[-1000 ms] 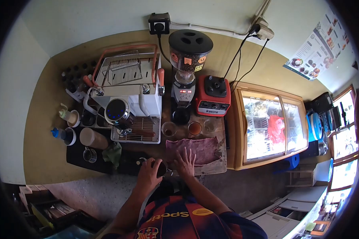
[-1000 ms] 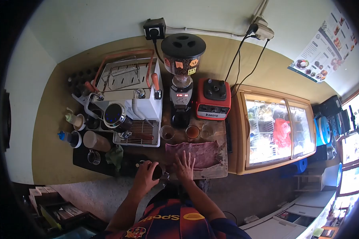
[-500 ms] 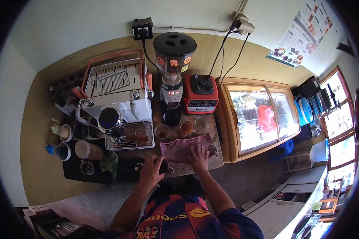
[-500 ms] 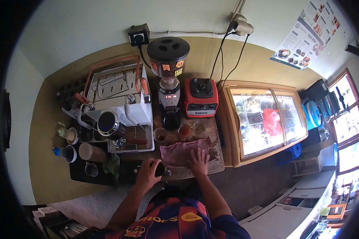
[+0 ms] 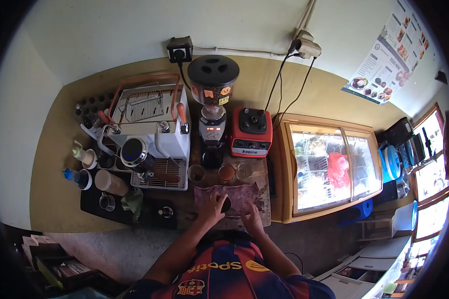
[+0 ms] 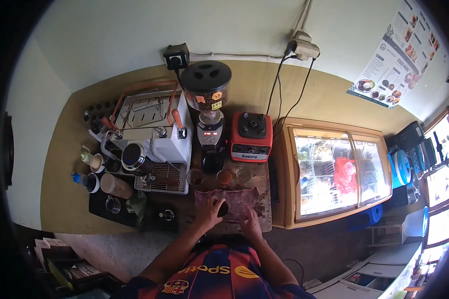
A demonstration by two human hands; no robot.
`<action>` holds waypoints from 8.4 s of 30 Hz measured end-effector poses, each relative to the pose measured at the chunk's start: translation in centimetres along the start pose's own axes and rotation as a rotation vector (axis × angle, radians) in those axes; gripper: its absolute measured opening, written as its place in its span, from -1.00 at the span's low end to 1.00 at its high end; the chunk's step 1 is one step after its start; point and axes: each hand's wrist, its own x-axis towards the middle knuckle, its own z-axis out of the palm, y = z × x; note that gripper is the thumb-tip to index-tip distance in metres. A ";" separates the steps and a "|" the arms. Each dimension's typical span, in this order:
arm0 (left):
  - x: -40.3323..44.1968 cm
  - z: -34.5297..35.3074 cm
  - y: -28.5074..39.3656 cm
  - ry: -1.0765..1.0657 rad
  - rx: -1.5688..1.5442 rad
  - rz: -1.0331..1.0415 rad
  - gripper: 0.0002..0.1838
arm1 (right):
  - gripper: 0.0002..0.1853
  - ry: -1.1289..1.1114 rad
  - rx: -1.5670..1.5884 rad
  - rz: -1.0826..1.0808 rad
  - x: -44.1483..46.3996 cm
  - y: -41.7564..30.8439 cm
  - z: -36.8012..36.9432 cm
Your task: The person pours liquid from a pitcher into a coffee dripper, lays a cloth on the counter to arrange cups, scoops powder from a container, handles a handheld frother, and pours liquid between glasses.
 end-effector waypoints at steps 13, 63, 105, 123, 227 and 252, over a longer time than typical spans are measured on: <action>-1.0 5.7 2.6 0.235 -0.183 -0.221 0.14 | -0.60 -0.411 0.211 0.045 3.4 1.9 -1.2; -6.5 10.3 -0.4 0.264 -0.761 -0.401 0.10 | -0.13 -0.135 -0.415 -0.416 8.9 -2.1 -7.6; -17.3 4.2 -2.0 0.392 -0.871 -0.681 -0.63 | -0.27 0.129 0.266 -0.038 16.9 -0.1 -3.2; -15.9 -25.3 -25.2 0.570 0.245 -0.584 0.20 | -0.90 0.268 0.169 0.174 1.4 -7.9 -5.7; -21.9 -18.4 -25.8 0.094 -1.853 -0.066 0.03 | -0.45 -0.393 0.641 0.183 -5.2 -41.2 12.8; -17.6 -11.3 -21.7 -0.292 -2.145 -0.201 -0.18 | -0.70 -0.028 0.556 0.434 -12.7 -32.0 5.6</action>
